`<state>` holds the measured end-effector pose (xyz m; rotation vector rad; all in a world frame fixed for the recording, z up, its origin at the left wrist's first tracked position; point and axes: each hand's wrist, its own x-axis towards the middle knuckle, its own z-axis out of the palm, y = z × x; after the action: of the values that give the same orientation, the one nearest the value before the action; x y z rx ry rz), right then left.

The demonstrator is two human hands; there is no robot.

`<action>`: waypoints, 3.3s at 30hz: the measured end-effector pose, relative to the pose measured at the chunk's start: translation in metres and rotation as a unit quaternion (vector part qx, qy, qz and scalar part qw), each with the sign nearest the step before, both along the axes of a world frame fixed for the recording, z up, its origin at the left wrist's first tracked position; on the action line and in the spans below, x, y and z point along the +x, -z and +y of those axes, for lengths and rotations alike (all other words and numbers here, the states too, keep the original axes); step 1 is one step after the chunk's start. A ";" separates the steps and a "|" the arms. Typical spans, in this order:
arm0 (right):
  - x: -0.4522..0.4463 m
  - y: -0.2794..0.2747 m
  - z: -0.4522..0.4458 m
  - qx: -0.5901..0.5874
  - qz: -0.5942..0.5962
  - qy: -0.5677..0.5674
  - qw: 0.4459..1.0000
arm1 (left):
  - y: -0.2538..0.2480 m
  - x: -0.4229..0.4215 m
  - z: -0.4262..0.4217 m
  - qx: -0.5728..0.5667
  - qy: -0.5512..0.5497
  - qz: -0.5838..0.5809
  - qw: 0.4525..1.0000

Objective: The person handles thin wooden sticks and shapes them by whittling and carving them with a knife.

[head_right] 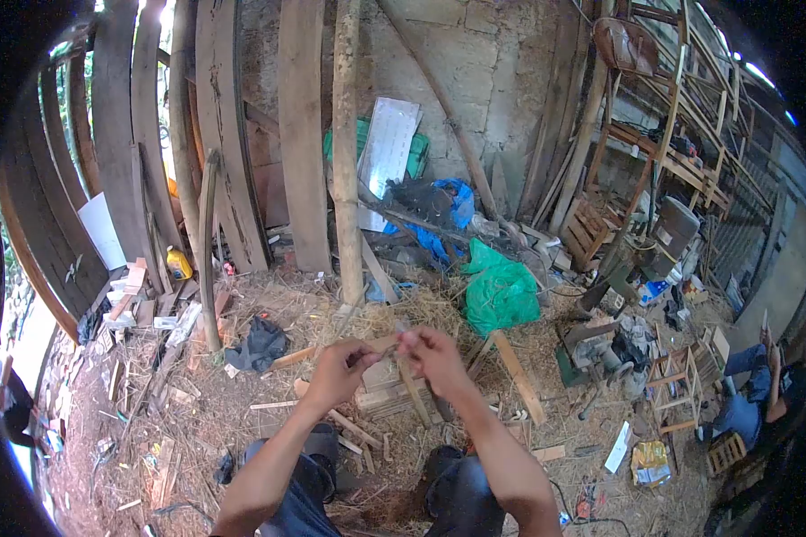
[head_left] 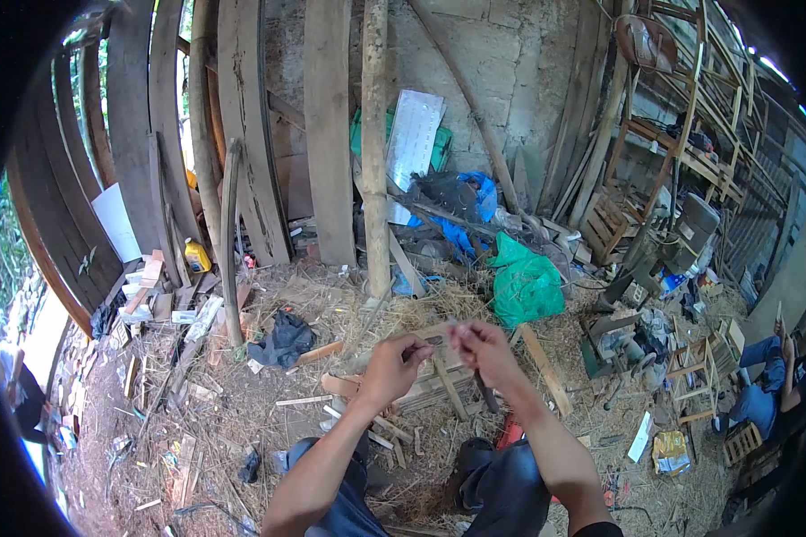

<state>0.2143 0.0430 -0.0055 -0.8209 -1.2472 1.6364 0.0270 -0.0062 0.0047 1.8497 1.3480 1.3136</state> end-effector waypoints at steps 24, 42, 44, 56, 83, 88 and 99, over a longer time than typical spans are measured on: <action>0.016 -0.005 0.005 -0.023 -0.013 0.026 0.999 | -0.006 -0.008 0.000 -0.014 0.026 0.011 0.999; 0.020 0.005 0.012 -0.008 -0.007 0.026 1.000 | -0.001 -0.018 0.009 0.053 0.036 0.084 0.994; 0.036 0.008 0.021 0.003 -0.005 0.095 0.995 | 0.009 -0.027 0.011 0.045 0.029 0.061 0.997; 0.066 0.016 0.023 0.346 -0.270 0.299 0.847 | 0.018 -0.098 0.016 0.085 -0.057 0.131 0.986; 0.012 0.038 0.004 0.315 -0.383 0.081 0.865 | 0.012 -0.085 0.030 -0.025 -0.044 -0.113 0.992; -0.023 0.047 -0.007 0.224 -0.293 -0.030 0.929 | 0.016 -0.058 0.038 -0.071 0.001 -0.449 0.891; -0.008 -0.008 -0.021 0.083 -0.005 0.000 0.997 | 0.004 0.006 0.015 -0.102 0.080 -0.221 0.967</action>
<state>0.2066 0.0219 0.0027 -0.7267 -1.3693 1.5070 0.0334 0.0091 0.0002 1.3888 1.0306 1.3453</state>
